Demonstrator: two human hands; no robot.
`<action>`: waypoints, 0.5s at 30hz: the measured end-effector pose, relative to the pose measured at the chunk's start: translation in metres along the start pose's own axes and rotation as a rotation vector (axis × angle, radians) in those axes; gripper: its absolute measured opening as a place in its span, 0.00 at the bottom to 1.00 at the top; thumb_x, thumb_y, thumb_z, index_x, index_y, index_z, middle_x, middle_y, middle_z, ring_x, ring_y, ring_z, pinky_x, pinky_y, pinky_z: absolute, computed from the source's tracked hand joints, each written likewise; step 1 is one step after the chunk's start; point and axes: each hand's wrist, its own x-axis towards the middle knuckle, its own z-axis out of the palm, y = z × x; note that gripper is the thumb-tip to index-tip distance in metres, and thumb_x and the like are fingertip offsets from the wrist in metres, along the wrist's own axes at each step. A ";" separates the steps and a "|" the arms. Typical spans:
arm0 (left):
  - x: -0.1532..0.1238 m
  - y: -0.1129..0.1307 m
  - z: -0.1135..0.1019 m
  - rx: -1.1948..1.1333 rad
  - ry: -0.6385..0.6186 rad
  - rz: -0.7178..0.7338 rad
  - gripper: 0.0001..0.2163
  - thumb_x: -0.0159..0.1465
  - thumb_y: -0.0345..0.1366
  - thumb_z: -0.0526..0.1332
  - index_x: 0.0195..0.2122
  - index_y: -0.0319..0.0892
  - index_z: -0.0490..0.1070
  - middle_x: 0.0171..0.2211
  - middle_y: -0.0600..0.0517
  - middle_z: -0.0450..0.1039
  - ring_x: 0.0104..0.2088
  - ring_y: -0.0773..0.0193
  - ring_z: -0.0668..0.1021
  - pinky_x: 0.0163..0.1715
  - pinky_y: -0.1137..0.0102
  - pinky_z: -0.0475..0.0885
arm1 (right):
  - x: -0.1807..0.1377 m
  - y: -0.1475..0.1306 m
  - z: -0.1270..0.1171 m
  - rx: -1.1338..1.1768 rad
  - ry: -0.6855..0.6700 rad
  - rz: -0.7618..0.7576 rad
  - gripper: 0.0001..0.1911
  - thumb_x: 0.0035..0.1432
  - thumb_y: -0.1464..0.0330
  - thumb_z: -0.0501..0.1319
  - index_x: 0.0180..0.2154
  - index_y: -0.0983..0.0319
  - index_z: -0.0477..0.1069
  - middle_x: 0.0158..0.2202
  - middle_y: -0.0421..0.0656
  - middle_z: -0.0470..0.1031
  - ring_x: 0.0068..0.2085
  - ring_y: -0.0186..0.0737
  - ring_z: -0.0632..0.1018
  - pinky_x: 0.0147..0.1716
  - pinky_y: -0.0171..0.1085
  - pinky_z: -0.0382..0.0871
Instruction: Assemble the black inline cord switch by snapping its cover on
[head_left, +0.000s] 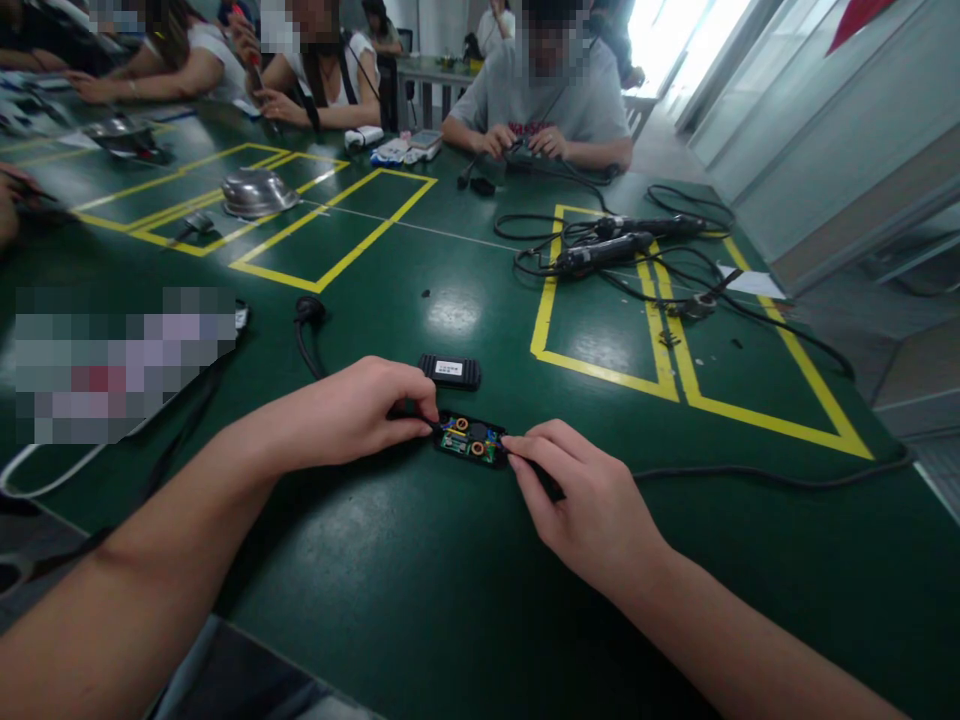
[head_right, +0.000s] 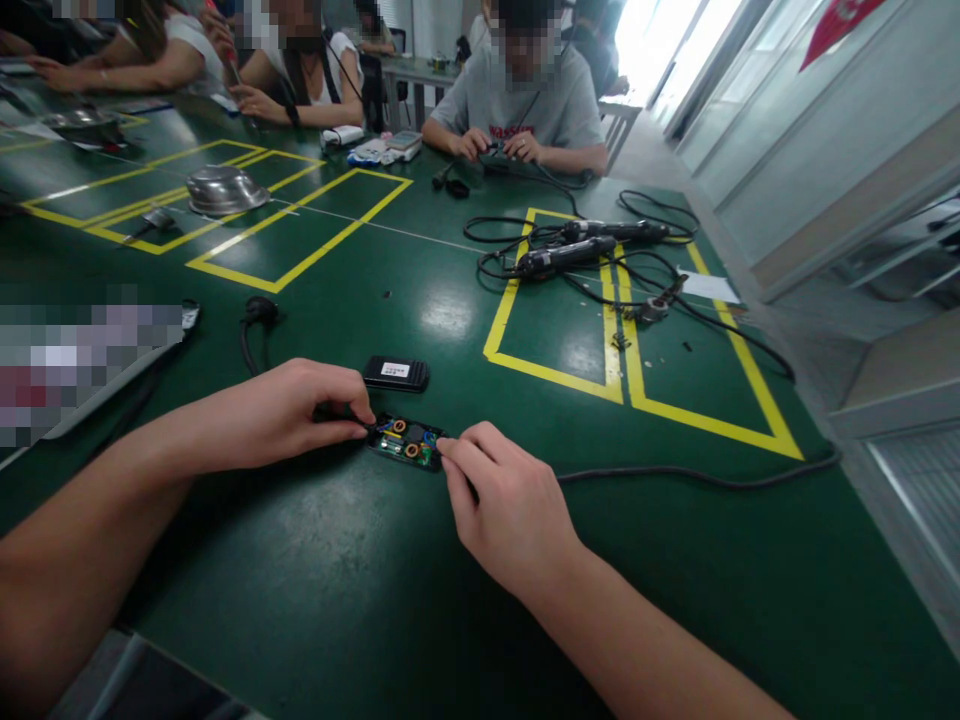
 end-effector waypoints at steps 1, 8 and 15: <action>0.000 -0.001 0.000 0.003 0.003 0.005 0.02 0.69 0.33 0.67 0.39 0.45 0.81 0.39 0.53 0.85 0.40 0.61 0.84 0.42 0.70 0.73 | 0.000 0.000 0.000 -0.002 -0.001 0.004 0.14 0.78 0.72 0.57 0.48 0.62 0.83 0.43 0.49 0.85 0.39 0.42 0.86 0.39 0.41 0.86; -0.001 0.001 -0.002 0.017 0.054 0.013 0.02 0.69 0.33 0.68 0.39 0.45 0.81 0.40 0.52 0.85 0.40 0.61 0.84 0.43 0.70 0.74 | -0.001 -0.001 0.001 -0.013 0.055 -0.004 0.14 0.78 0.72 0.57 0.50 0.61 0.83 0.44 0.49 0.86 0.41 0.43 0.87 0.39 0.40 0.85; -0.002 0.001 -0.002 0.018 0.053 0.014 0.03 0.69 0.34 0.67 0.39 0.44 0.82 0.39 0.53 0.85 0.39 0.61 0.84 0.42 0.70 0.74 | 0.001 -0.003 0.000 -0.031 0.072 -0.034 0.13 0.77 0.72 0.57 0.49 0.62 0.82 0.43 0.49 0.85 0.40 0.42 0.86 0.38 0.39 0.84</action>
